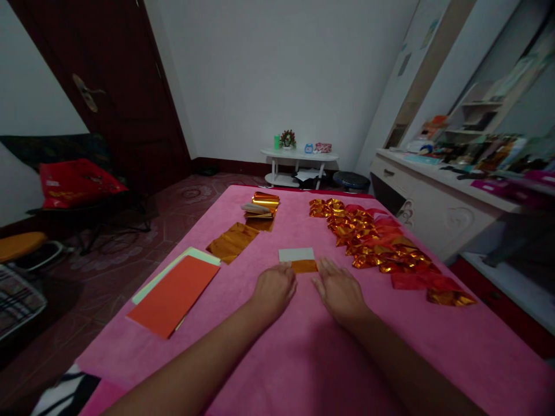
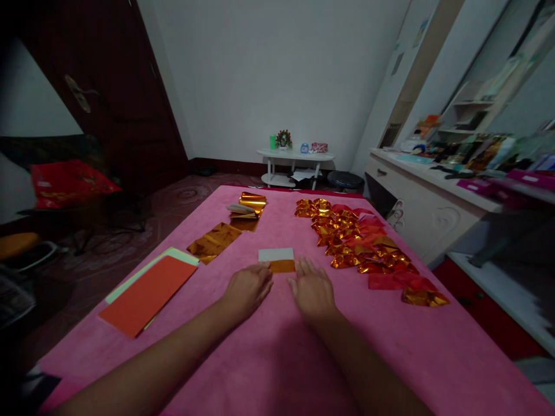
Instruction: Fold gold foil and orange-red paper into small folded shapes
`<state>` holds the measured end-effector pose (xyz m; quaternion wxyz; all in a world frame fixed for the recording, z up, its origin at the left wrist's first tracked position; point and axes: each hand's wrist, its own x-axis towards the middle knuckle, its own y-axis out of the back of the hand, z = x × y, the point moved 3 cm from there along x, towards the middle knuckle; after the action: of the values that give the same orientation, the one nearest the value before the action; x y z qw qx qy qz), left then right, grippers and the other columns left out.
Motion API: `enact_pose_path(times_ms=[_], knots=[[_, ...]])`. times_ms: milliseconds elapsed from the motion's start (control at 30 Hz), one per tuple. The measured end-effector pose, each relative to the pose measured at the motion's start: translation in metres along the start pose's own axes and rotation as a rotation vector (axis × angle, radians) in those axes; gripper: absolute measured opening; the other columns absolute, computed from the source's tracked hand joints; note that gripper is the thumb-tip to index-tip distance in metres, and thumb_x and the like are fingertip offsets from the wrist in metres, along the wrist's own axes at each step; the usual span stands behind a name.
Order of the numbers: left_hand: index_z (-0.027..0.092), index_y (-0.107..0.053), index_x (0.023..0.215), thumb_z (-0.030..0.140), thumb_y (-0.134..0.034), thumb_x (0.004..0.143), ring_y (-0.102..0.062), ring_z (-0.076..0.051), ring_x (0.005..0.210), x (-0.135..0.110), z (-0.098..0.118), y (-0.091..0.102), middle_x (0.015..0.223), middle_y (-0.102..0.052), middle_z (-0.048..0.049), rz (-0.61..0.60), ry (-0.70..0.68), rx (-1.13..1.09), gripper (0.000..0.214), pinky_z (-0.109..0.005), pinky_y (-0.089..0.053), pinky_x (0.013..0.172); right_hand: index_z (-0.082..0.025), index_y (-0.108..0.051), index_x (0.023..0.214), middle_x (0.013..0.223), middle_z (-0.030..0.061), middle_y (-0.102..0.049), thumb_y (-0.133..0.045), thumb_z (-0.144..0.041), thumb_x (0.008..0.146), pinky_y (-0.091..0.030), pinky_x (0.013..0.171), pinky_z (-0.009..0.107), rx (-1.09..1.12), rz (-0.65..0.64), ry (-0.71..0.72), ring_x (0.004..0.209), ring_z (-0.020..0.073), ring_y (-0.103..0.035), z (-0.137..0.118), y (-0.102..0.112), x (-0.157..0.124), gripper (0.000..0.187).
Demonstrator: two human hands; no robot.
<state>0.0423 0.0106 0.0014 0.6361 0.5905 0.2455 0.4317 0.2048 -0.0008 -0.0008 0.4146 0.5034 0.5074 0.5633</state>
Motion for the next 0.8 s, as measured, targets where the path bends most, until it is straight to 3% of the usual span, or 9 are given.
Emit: enact_pose_path(times_ms=[67, 133, 267, 367, 467, 600, 733, 800], knots=[[0.011, -0.061, 0.097, 0.021, -0.037, 0.093, -0.067, -0.024, 0.082, 0.01, 0.004, 0.002, 0.093, -0.069, -0.0139, -0.027, 0.015, 0.063, 0.027, -0.036, -0.053, 0.07, -0.004, -0.054, 0.128, 0.132, 0.0215, -0.053, -0.042, -0.023, 0.089, -0.036, 0.104, 0.041, -0.016, 0.02, -0.001, 0.124, 0.0284, -0.05, -0.005, 0.005, 0.005, 0.045], [0.01, -0.061, 0.099, 0.016, -0.04, 0.091, -0.067, -0.024, 0.074, 0.019, 0.01, 0.002, 0.085, -0.068, -0.0134, -0.043, -0.039, 0.109, 0.023, -0.034, -0.052, 0.063, -0.004, -0.059, 0.121, 0.127, 0.0216, -0.058, -0.043, -0.02, 0.087, -0.039, 0.102, 0.039, -0.013, 0.063, -0.009, 0.119, 0.0279, -0.054, -0.009, 0.007, 0.009, 0.041], [0.009, -0.066, 0.087, 0.01, -0.046, 0.084, -0.067, -0.025, 0.076, 0.03, 0.018, 0.004, 0.081, -0.068, -0.0147, -0.112, -0.201, 0.177, 0.02, -0.032, -0.05, 0.062, -0.008, -0.056, 0.124, 0.128, 0.0184, -0.058, -0.045, -0.017, 0.082, -0.043, 0.098, 0.036, 0.064, 0.132, -0.044, 0.118, 0.027, -0.055, -0.005, 0.002, 0.007, 0.044], [0.01, -0.068, 0.081, 0.013, -0.049, 0.084, -0.067, -0.023, 0.073, 0.032, 0.008, 0.008, 0.077, -0.069, -0.0132, -0.108, -0.236, 0.167, 0.019, -0.031, -0.05, 0.063, -0.009, -0.047, 0.133, 0.136, 0.0171, -0.051, -0.048, -0.016, 0.08, -0.043, 0.1, 0.038, 0.161, 0.174, -0.043, 0.122, 0.0264, -0.052, 0.004, -0.002, 0.002, 0.054], [0.015, -0.068, 0.081, 0.02, -0.054, 0.084, -0.067, -0.02, 0.075, 0.03, -0.014, 0.012, 0.078, -0.07, -0.008, -0.042, -0.287, 0.043, 0.016, -0.028, -0.049, 0.068, -0.011, -0.045, 0.135, 0.144, 0.0161, -0.041, -0.047, -0.013, 0.08, -0.035, 0.108, 0.043, 0.219, 0.228, 0.075, 0.131, 0.0256, -0.041, 0.007, -0.001, -0.004, 0.055], [0.021, -0.069, 0.086, 0.017, -0.054, 0.086, -0.065, -0.015, 0.09, 0.022, -0.039, 0.014, 0.089, -0.071, -0.0037, 0.04, -0.4, -0.137, 0.016, -0.027, -0.047, 0.082, -0.024, -0.066, 0.108, 0.131, 0.0079, -0.057, -0.048, -0.01, 0.082, -0.027, 0.11, 0.051, 0.282, 0.229, 0.308, 0.123, 0.023, -0.049, 0.0, 0.002, -0.013, 0.035], [0.021, -0.069, 0.091, 0.018, -0.053, 0.087, -0.055, -0.019, 0.113, 0.011, -0.039, 0.02, 0.105, -0.069, -0.0053, 0.095, -0.459, -0.136, 0.017, -0.036, -0.039, 0.101, -0.022, -0.069, 0.101, 0.114, 0.0067, -0.068, -0.046, -0.008, 0.085, -0.037, 0.103, 0.046, 0.377, 0.208, 0.386, 0.103, 0.0195, -0.061, -0.007, 0.001, -0.017, 0.031], [0.021, -0.068, 0.095, 0.02, -0.053, 0.087, -0.056, -0.019, 0.11, 0.004, -0.031, 0.023, 0.106, -0.068, -0.0056, 0.058, -0.479, -0.1, 0.018, -0.038, -0.036, 0.103, -0.02, -0.068, 0.102, 0.11, 0.0071, -0.07, -0.045, -0.008, 0.084, -0.042, 0.098, 0.042, 0.414, 0.205, 0.381, 0.1, 0.0198, -0.061, -0.008, 0.0, -0.017, 0.032]])
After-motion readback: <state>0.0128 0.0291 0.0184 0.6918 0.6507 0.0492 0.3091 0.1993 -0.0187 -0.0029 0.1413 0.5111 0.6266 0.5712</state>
